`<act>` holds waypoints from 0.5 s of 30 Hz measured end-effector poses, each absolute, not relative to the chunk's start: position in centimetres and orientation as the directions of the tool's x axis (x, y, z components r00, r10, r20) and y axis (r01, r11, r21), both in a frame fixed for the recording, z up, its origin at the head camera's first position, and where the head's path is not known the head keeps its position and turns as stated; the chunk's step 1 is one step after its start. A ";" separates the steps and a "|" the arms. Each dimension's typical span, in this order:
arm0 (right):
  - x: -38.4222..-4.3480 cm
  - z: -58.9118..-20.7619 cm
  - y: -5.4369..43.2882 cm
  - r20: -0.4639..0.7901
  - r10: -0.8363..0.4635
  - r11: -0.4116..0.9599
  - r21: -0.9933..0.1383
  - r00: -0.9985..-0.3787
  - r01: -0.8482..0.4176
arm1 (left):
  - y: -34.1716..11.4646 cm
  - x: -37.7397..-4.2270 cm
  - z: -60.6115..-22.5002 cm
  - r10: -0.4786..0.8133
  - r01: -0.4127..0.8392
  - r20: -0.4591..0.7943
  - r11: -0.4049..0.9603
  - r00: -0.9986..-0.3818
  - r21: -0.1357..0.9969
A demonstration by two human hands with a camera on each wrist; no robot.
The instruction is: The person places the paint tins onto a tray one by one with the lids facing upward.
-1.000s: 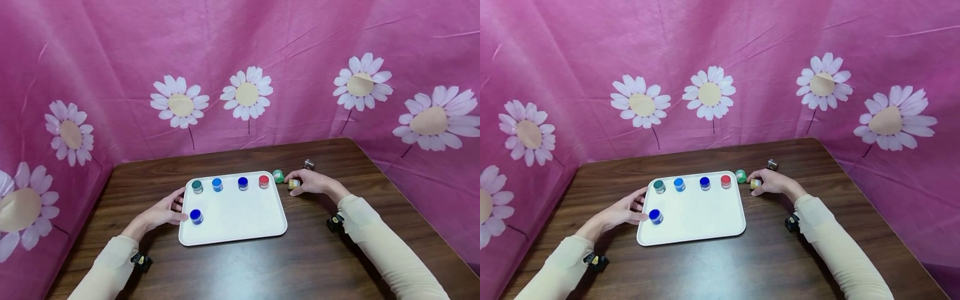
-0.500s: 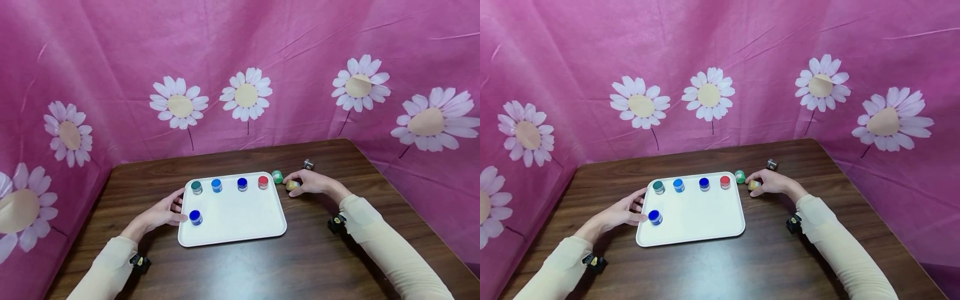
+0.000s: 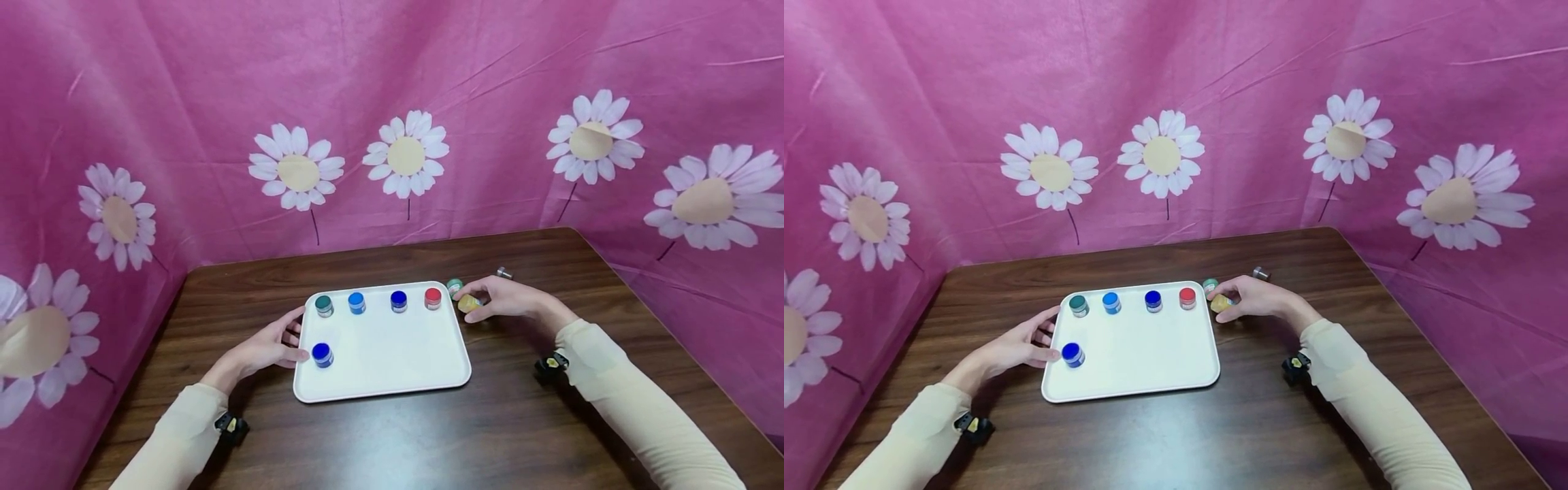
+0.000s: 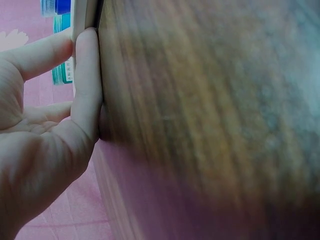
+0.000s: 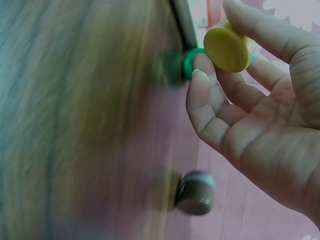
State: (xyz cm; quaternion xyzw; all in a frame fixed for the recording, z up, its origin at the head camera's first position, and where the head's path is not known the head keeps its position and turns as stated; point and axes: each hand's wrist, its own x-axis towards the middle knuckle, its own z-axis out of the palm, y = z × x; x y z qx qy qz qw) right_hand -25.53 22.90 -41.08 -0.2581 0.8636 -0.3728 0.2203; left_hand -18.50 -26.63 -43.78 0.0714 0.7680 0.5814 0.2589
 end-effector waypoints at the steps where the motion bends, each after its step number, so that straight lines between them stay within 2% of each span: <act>1: -25.4 -40.9 22.6 -0.187 -0.618 0.585 -0.759 -0.763 -0.288 | -26.6 -18.5 -43.8 0.408 -0.193 -0.315 0.314 -0.857 0.930; 5: -25.1 -40.0 21.3 -0.190 -0.638 0.580 -0.756 -0.746 -0.303 | -26.5 -18.5 -43.8 0.400 -0.197 -0.320 0.319 -0.859 0.927; 12: -25.0 -39.6 18.8 -0.150 -0.737 0.491 -0.789 -0.659 -0.369 | -26.3 -18.5 -43.6 0.409 -0.195 -0.321 0.320 -0.854 0.927; 15: -25.0 -39.6 17.7 -0.137 -0.750 0.480 -0.787 -0.647 -0.389 | -26.3 -18.4 -43.5 0.403 -0.195 -0.322 0.326 -0.857 0.925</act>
